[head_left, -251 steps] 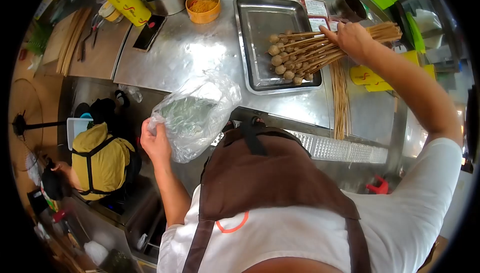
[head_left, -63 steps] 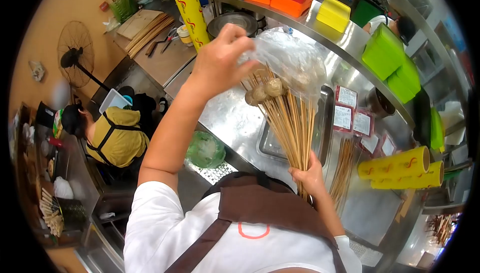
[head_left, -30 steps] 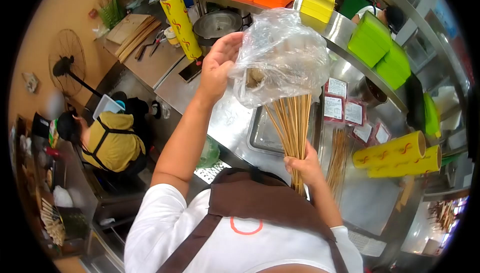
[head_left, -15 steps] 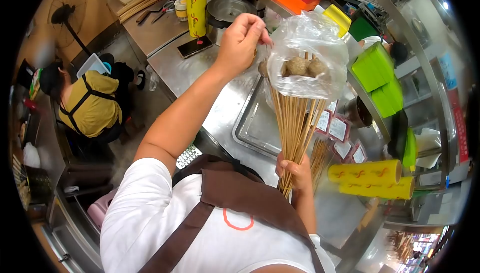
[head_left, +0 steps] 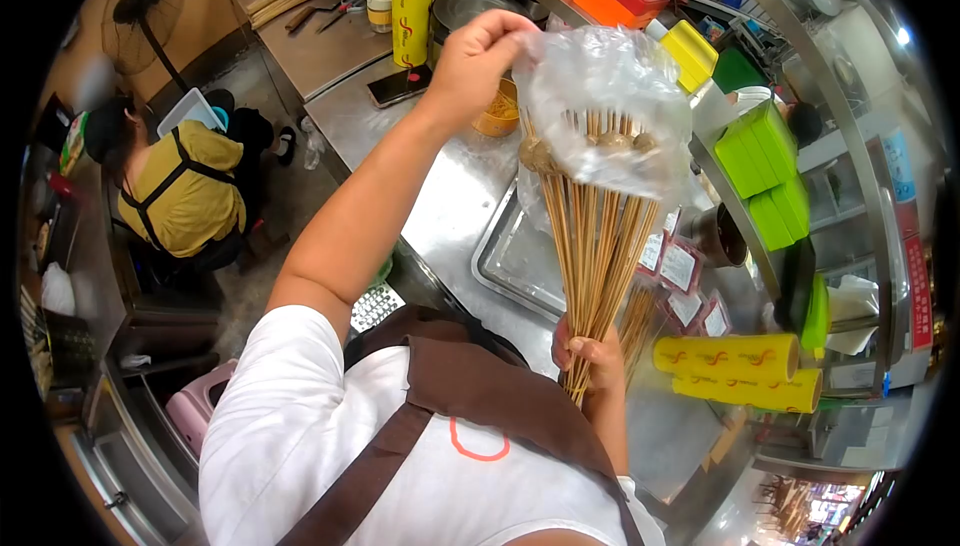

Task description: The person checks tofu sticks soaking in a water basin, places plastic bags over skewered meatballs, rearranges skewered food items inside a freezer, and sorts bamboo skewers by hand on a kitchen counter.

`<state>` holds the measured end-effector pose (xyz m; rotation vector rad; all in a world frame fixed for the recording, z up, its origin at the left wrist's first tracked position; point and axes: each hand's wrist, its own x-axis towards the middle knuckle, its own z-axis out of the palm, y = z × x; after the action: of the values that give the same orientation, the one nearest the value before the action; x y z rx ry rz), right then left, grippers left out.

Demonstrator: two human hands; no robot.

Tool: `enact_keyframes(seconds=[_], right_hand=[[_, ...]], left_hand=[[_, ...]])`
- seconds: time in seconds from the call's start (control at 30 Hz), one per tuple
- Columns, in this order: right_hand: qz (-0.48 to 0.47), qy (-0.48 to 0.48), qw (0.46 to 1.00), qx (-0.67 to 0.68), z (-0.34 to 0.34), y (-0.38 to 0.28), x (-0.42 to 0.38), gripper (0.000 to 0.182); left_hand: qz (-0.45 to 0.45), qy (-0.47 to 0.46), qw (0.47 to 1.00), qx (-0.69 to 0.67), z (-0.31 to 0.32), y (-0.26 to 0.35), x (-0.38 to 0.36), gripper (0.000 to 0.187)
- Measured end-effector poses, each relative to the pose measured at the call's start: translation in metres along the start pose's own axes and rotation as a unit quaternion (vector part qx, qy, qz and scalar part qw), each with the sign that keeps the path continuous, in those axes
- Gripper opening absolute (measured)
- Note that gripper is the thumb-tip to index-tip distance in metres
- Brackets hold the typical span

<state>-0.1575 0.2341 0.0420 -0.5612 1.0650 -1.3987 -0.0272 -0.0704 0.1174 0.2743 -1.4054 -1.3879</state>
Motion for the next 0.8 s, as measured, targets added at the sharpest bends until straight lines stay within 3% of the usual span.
enact_keyframes(seconds=[0.1, 0.17, 0.23, 0.3, 0.33, 0.37, 0.43, 0.5, 0.57, 0.6, 0.73, 0.8], right_hand=[[-0.016, 0.007, 1.000, 0.008, 0.005, -0.002, 0.002, 0.032], [-0.036, 0.005, 0.999, 0.017, 0.008, -0.003, 0.006, 0.032], [-0.067, 0.024, 0.997, 0.009, 0.012, -0.004, 0.011, 0.030], [-0.082, 0.028, 0.996, 0.025, 0.013, -0.005, 0.015, 0.028], [-0.084, 0.044, 0.996, 0.000, 0.013, -0.005, 0.016, 0.030], [-0.085, 0.060, 0.994, -0.023, 0.013, -0.003, 0.018, 0.032], [-0.092, 0.071, 0.993, -0.012, 0.013, 0.000, 0.019, 0.038], [-0.122, 0.081, 0.987, -0.068, 0.016, -0.001, 0.020, 0.044], [-0.135, 0.102, 0.983, -0.074, 0.020, 0.000, 0.021, 0.046], [-0.143, 0.121, 0.979, -0.086, 0.022, 0.000, 0.022, 0.048], [-0.158, 0.150, 0.971, -0.095, 0.021, 0.001, 0.024, 0.055], [-0.175, 0.183, 0.955, -0.151, 0.011, 0.008, 0.025, 0.059]], left_hand=[[0.003, 0.064, 0.996, -0.062, -0.001, 0.008, -0.010, 0.010], [0.019, 0.036, 0.998, -0.050, -0.002, 0.005, -0.024, 0.014], [0.123, -0.047, 0.991, 0.026, 0.007, 0.008, -0.045, 0.025], [0.250, -0.072, 0.927, 0.270, 0.022, 0.019, -0.059, 0.048], [0.283, -0.076, 0.907, 0.303, 0.029, 0.022, -0.061, 0.070], [0.288, -0.087, 0.905, 0.301, 0.034, 0.023, -0.060, 0.070], [0.360, 0.043, 0.847, 0.389, 0.042, 0.024, -0.057, 0.079], [0.394, 0.061, 0.834, 0.382, 0.044, 0.030, -0.053, 0.069], [0.476, -0.038, 0.790, 0.384, 0.036, 0.036, -0.052, 0.041], [0.460, -0.011, 0.831, 0.312, 0.044, 0.040, -0.061, 0.024], [0.423, -0.134, 0.850, 0.283, 0.037, 0.027, -0.100, 0.032], [0.342, -0.235, 0.837, 0.357, 0.020, 0.028, -0.106, 0.046]])
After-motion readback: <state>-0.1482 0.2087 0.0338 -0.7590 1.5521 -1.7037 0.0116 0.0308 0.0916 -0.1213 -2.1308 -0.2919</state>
